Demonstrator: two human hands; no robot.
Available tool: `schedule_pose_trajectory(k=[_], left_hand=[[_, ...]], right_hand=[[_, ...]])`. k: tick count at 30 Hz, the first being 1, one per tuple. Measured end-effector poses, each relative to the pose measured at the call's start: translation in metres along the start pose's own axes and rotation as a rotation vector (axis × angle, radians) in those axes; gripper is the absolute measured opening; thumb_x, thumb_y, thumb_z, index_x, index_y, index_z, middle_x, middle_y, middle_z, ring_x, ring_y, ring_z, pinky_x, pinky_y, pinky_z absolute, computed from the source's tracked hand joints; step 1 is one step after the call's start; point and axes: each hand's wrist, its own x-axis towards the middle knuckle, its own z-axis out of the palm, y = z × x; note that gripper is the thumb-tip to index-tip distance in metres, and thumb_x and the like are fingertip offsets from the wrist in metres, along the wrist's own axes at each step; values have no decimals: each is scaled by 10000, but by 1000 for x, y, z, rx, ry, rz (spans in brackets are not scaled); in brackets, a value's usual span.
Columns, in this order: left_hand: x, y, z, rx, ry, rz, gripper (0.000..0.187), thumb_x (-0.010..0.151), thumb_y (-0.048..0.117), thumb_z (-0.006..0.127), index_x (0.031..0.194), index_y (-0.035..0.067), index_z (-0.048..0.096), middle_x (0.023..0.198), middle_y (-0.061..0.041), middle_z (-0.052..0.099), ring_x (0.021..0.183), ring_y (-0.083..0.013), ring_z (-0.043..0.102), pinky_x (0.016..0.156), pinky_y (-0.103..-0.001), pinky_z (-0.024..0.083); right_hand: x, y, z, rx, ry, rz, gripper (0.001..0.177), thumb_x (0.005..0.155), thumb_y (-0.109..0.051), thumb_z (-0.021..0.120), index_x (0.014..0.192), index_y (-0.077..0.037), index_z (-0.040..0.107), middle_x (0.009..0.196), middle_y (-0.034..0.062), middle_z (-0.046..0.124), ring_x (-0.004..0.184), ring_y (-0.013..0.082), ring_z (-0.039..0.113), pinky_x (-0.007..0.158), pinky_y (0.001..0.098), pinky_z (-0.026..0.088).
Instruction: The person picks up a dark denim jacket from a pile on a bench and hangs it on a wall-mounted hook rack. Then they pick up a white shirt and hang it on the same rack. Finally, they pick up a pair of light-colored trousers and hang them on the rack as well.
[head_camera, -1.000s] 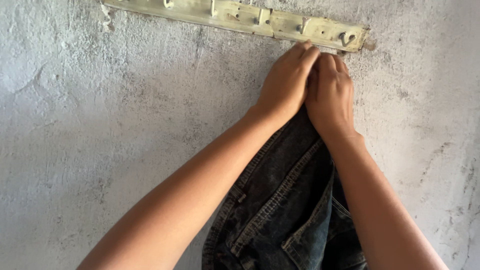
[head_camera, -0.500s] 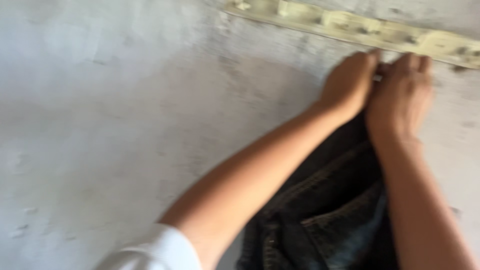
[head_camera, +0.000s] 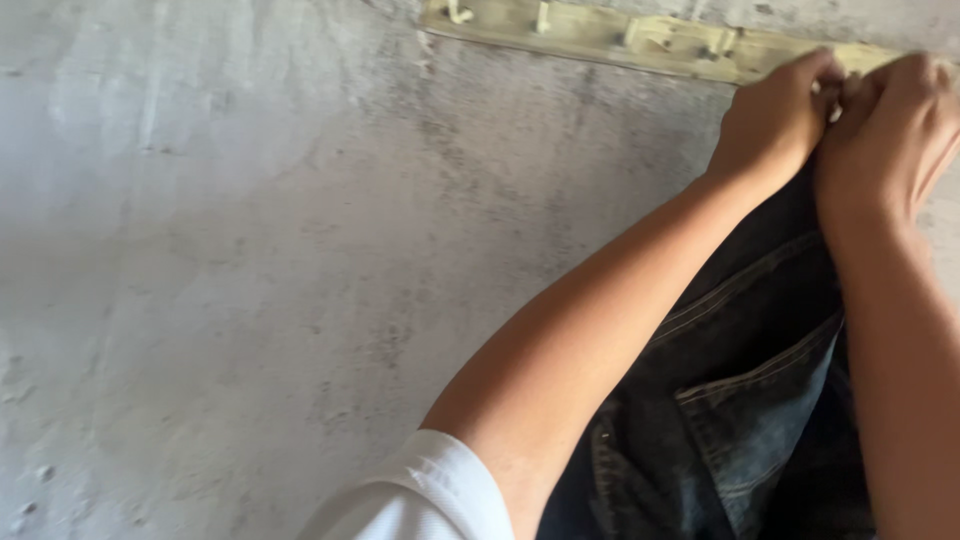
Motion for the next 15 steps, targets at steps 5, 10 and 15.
schedule_pose_trajectory(k=[5, 10, 15], left_hand=[[13, 13, 35, -61, 100, 52, 154, 1001, 177, 568, 1011, 130, 715, 881, -70, 806, 826, -263, 797, 797, -404, 617], [15, 29, 41, -85, 167, 100, 128, 944, 149, 624, 948, 93, 739, 868, -124, 782, 829, -307, 765, 748, -421, 589], [10, 51, 37, -142, 49, -58, 150, 954, 135, 609, 943, 70, 743, 845, -164, 776, 776, -303, 781, 711, -414, 604]], right_hand=[[21, 41, -1, 14, 41, -26, 52, 927, 71, 571, 893, 33, 568, 966, 175, 668, 885, 317, 645, 828, 466, 505], [33, 48, -10, 1, 9, 52, 65, 944, 86, 555, 903, 44, 583, 935, 197, 668, 879, 331, 646, 769, 462, 498], [35, 40, -24, 39, 44, 56, 66, 995, 61, 629, 930, 54, 628, 981, 206, 678, 887, 352, 651, 791, 467, 512]])
